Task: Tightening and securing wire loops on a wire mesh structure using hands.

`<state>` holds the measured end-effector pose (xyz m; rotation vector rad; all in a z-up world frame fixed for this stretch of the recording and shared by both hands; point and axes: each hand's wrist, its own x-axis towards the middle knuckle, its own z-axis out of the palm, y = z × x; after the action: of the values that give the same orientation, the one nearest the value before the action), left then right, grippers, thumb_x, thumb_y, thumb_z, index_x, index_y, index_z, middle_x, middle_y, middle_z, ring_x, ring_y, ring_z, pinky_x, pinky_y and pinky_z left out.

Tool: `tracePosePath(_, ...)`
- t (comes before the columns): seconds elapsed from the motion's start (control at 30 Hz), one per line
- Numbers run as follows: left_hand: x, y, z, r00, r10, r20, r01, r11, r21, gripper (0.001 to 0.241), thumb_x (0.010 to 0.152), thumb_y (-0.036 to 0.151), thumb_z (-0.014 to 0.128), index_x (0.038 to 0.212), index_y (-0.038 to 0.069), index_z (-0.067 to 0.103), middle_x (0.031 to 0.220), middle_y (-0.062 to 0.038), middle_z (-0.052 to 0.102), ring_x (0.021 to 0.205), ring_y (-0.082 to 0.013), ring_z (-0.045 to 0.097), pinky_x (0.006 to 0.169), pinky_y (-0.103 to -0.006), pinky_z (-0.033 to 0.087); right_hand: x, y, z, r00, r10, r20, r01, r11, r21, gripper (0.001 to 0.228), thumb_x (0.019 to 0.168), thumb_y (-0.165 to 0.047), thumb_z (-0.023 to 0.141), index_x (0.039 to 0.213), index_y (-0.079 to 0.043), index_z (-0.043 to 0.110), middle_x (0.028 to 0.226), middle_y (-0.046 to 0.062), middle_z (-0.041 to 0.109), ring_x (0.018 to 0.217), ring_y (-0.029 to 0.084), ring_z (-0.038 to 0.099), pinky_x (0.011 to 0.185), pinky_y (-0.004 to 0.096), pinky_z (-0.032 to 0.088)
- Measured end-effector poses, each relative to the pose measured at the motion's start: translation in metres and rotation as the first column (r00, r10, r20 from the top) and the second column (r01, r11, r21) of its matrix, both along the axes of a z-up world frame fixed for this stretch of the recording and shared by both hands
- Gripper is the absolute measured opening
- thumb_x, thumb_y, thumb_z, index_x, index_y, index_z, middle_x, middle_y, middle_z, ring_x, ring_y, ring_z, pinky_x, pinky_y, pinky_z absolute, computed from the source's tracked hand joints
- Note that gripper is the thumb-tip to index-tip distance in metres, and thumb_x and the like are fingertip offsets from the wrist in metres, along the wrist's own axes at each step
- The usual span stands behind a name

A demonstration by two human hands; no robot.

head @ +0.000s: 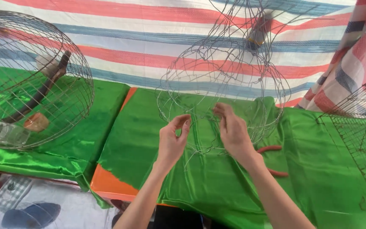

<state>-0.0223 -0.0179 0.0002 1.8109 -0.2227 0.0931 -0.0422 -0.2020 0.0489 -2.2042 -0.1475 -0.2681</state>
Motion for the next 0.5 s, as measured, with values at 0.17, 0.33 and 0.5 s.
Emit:
tracePosePath(0.17,0.008,-0.008,0.004,0.986,-0.151,-0.064,0.129,0.956,-0.264,0.023,0.102,0.016,0.063,0.119,0.003,0.073,0.095,-0.016,0.077,0.085,-0.0196,0.072,0.077,-0.0326,0.059,0.005,-0.026,0.01,0.99,0.131,-0.06,-0.138,0.982,-0.126,0.038,0.098,0.006,0.049,0.135,-0.001,0.059,0.129,0.022,0.066,0.122,0.037,0.065,0.104,0.049,0.053)
tracePosePath(0.33,0.026,-0.022,-0.008,0.964,-0.221,-0.145,0.14,0.892,-0.431,0.024,0.1,0.02,0.067,0.114,0.002,0.076,0.087,-0.016,0.076,0.069,-0.0159,0.069,0.069,-0.0293,0.061,0.014,-0.031,0.0,0.964,0.183,-0.192,-0.246,0.889,-0.386,0.039,0.1,-0.006,0.053,0.138,-0.008,0.059,0.13,0.015,0.065,0.124,0.027,0.063,0.108,0.041,0.049)
tracePosePath(0.5,0.031,-0.025,0.007,0.932,-0.274,-0.238,0.155,0.893,-0.423,0.033,0.099,0.033,0.067,0.109,0.003,0.078,0.08,-0.016,0.077,0.052,-0.0158,0.068,0.053,-0.0242,0.055,0.02,-0.031,-0.036,0.984,0.17,-0.059,-0.177,0.848,-0.499,0.028,0.103,-0.005,0.051,0.129,-0.001,0.06,0.113,0.016,0.07,0.113,0.027,0.068,0.097,0.038,0.057)
